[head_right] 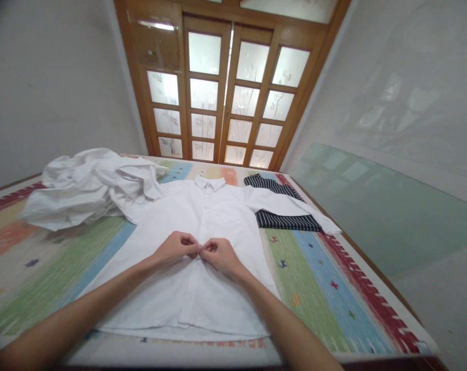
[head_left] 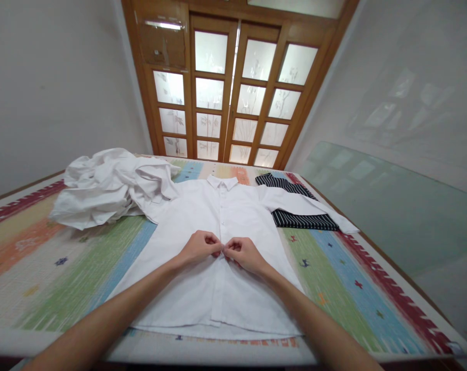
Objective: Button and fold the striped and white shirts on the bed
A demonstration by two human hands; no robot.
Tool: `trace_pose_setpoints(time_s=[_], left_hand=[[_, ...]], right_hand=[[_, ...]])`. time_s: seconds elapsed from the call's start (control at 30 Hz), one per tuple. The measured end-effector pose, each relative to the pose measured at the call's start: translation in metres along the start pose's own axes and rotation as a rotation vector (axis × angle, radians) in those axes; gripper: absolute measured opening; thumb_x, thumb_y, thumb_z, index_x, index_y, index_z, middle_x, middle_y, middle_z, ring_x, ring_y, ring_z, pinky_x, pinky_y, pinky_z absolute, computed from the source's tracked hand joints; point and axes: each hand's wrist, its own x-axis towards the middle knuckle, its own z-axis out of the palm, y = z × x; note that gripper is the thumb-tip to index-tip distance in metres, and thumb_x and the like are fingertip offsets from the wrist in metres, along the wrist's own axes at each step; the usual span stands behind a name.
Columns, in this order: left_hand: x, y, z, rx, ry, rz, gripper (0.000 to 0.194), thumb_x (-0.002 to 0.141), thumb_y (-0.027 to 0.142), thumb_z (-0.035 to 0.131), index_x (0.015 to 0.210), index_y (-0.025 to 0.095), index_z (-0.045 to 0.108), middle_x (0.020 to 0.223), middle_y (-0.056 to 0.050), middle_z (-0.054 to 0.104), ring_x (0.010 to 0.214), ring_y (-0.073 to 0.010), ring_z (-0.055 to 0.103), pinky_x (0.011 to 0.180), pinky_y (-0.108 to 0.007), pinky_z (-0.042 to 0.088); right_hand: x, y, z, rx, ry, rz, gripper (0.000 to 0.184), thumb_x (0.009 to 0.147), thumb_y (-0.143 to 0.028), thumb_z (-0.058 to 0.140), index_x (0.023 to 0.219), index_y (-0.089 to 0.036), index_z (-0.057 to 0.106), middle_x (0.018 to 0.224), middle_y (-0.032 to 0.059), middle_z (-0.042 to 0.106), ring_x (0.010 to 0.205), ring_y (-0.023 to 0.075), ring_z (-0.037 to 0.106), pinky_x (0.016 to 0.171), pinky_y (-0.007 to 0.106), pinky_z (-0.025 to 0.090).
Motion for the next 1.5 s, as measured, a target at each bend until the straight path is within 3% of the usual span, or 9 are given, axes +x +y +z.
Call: trace_pose_setpoints(time_s=[0.13,0.47,0.7,0.83,0.97,1.17,1.3,1.4,1.5], left_hand=[[-0.001,0.002,-0.001,-0.007,-0.007,0.003,0.026,0.065,0.038,0.072,0.064,0.012,0.070,0.058,-0.003,0.068,0.059,-0.0153,0.062,0.058,-0.024,0.045],[0.003,-0.004,0.002,-0.097,0.008,-0.046,0.017,0.061,0.026,0.069,0.054,0.014,0.058,0.045,0.001,0.058,0.041,-0.0087,0.048,0.042,-0.020,0.033],[0.000,-0.005,0.002,0.014,0.000,-0.025,0.017,0.068,0.027,0.064,0.059,0.014,0.059,0.047,0.003,0.053,0.036,-0.0073,0.042,0.037,-0.020,0.028],[-0.003,-0.002,-0.004,0.258,0.085,0.141,0.015,0.069,0.026,0.066,0.061,0.013,0.064,0.077,-0.002,0.061,0.053,-0.0086,0.052,0.048,-0.022,0.039],[-0.012,0.001,-0.012,0.462,0.123,0.291,0.010,0.073,0.025,0.067,0.073,0.015,0.068,0.081,-0.002,0.057,0.069,-0.0136,0.055,0.066,-0.026,0.045],[-0.050,0.005,-0.021,0.623,-0.204,0.438,0.014,0.084,0.029,0.061,0.092,0.018,0.065,0.093,-0.005,0.061,0.086,-0.0175,0.056,0.079,-0.028,0.043],[-0.080,0.007,-0.024,0.743,-0.424,0.443,0.026,0.078,0.039,0.069,0.096,0.020,0.062,0.097,-0.004,0.060,0.088,-0.0187,0.057,0.077,-0.026,0.042],[-0.094,0.009,-0.023,0.811,-0.476,0.448,0.030,0.074,0.040,0.072,0.092,0.021,0.060,0.092,-0.002,0.060,0.085,-0.0189,0.057,0.073,-0.026,0.040],[-0.101,0.011,-0.018,0.864,-0.513,0.484,0.015,0.078,0.032,0.067,0.084,0.021,0.058,0.083,-0.001,0.060,0.077,-0.0178,0.056,0.069,-0.026,0.039]], right_hand=[[0.000,-0.001,0.001,-0.018,0.008,-0.003,0.012,0.070,-0.026,0.064,0.074,-0.014,0.065,0.051,-0.0044,0.057,0.041,0.0068,0.045,0.039,0.018,0.031],[-0.002,-0.011,0.002,-0.105,0.036,0.011,0.015,0.075,-0.027,0.061,0.072,-0.013,0.066,0.062,0.0007,0.065,0.041,0.0072,0.047,0.040,0.019,0.033],[0.004,-0.005,0.000,-0.067,0.031,0.088,0.011,0.074,-0.021,0.056,0.065,-0.016,0.061,0.048,-0.0055,0.053,0.035,0.0068,0.042,0.034,0.018,0.028],[0.004,-0.005,0.001,-0.104,0.042,0.083,0.012,0.077,-0.022,0.056,0.069,-0.016,0.061,0.054,-0.0041,0.057,0.035,0.0071,0.043,0.036,0.020,0.030],[-0.009,-0.012,0.000,-0.388,0.157,-0.163,0.009,0.078,-0.020,0.060,0.084,-0.016,0.066,0.067,-0.0009,0.063,0.058,0.0111,0.055,0.059,0.022,0.042],[-0.056,-0.019,-0.007,-0.842,-0.214,-0.409,0.027,0.078,-0.036,0.068,0.100,-0.020,0.064,0.100,0.0051,0.061,0.086,0.0175,0.057,0.074,0.027,0.043],[-0.085,-0.023,-0.005,-0.998,-0.365,-0.490,0.045,0.080,-0.056,0.063,0.108,-0.020,0.059,0.105,0.0070,0.059,0.088,0.0195,0.055,0.071,0.029,0.043],[-0.097,-0.025,0.004,-1.090,-0.399,-0.543,0.040,0.085,-0.056,0.057,0.100,-0.019,0.058,0.099,0.0071,0.060,0.085,0.0197,0.055,0.066,0.028,0.041],[-0.102,-0.025,0.015,-1.164,-0.382,-0.619,0.021,0.091,-0.038,0.052,0.093,-0.017,0.057,0.091,0.0063,0.060,0.080,0.0188,0.055,0.059,0.027,0.039]])
